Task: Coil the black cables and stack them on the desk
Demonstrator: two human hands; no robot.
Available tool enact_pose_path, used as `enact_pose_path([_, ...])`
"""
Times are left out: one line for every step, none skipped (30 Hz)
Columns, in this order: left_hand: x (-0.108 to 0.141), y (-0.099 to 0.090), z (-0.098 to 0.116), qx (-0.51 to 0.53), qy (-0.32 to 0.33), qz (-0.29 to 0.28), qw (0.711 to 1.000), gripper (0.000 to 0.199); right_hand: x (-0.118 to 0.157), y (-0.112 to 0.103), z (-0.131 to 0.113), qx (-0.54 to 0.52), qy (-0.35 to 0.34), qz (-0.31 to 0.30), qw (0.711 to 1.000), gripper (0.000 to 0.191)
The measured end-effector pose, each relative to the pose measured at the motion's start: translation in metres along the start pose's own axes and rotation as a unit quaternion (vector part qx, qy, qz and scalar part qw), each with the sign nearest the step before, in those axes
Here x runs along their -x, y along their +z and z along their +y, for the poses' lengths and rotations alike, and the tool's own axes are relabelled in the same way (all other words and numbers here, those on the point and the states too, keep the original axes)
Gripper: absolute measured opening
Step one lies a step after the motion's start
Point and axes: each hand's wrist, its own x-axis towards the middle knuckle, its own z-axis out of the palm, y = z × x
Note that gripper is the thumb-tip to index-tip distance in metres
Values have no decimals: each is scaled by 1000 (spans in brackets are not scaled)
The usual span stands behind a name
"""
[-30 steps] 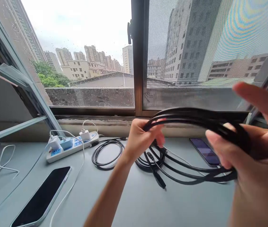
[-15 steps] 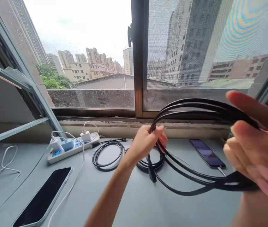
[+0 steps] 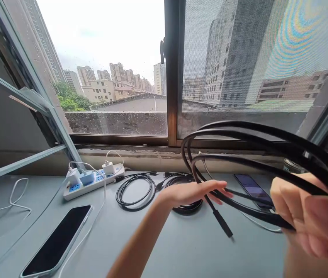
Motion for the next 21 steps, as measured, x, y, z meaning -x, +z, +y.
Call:
enact_pose_path([-1, -1, -1, 16, 25, 43, 999, 45, -6, 10, -4, -38, -23, -54, 998, 51])
enact_pose_path([-3, -2, -2, 38, 54, 95, 993, 43, -13, 19, -5, -50, -43, 11, 998, 48])
enact_pose_path([-6, -3, -3, 71, 84, 148, 983, 39, -18, 27, -4, -62, -38, 42, 996, 45])
enact_pose_path([-9, -3, -4, 115, 118, 195, 967, 34, -24, 33, -1, -77, -23, 68, 994, 42])
enact_pose_path([-12, -3, -5, 168, 158, 230, 945, 28, -28, 38, 4, -94, -3, 96, 991, 38])
enact_pose_path([-14, -4, -5, 226, 201, 251, 920, 23, -32, 42, 8, -109, 21, 117, 987, 35])
enact_pose_path([-16, -4, -5, 279, 242, 258, 893, 18, -35, 45, 13, -119, 43, 139, 982, 34])
enact_pose_path([-16, -5, -4, 318, 279, 261, 868, 14, -37, 47, 18, -119, 57, 165, 978, 34])
enact_pose_path([-16, -5, -3, 341, 309, 263, 848, 11, -38, 49, 22, -104, 62, 193, 974, 35])
enact_pose_path([-14, -6, -2, 346, 329, 266, 837, 10, -39, 51, 26, -75, 61, 221, 970, 38])
enact_pose_path([-12, -7, 0, 339, 342, 271, 833, 11, -40, 52, 29, -39, 58, 241, 968, 42])
enact_pose_path([-10, -8, 1, 322, 352, 280, 833, 12, -40, 52, 32, -3, 56, 255, 965, 47])
enact_pose_path([-7, -10, 3, 299, 362, 292, 833, 14, -40, 53, 35, 30, 55, 259, 964, 51])
enact_pose_path([-5, -11, 4, 275, 368, 306, 834, 15, -39, 54, 37, 59, 55, 256, 963, 53])
enact_pose_path([-3, -13, 5, 251, 372, 317, 835, 18, -39, 54, 39, 85, 51, 246, 964, 52])
enact_pose_path([-1, -15, 5, 228, 372, 324, 840, 21, -38, 55, 40, 109, 42, 232, 966, 49])
enact_pose_path([1, -17, 5, 208, 368, 324, 847, 24, -37, 55, 42, 133, 29, 216, 967, 45])
enact_pose_path([2, -18, 5, 194, 362, 317, 855, 27, -37, 55, 42, 154, 15, 200, 967, 42])
enact_pose_path([4, -20, 5, 184, 357, 308, 863, 28, -36, 55, 43, 168, 6, 185, 968, 39])
enact_pose_path([6, -21, 5, 178, 353, 299, 869, 29, -36, 55, 43, 175, 2, 171, 970, 37])
enact_pose_path([8, -22, 5, 175, 352, 294, 872, 29, -35, 55, 43, 177, 5, 159, 971, 37])
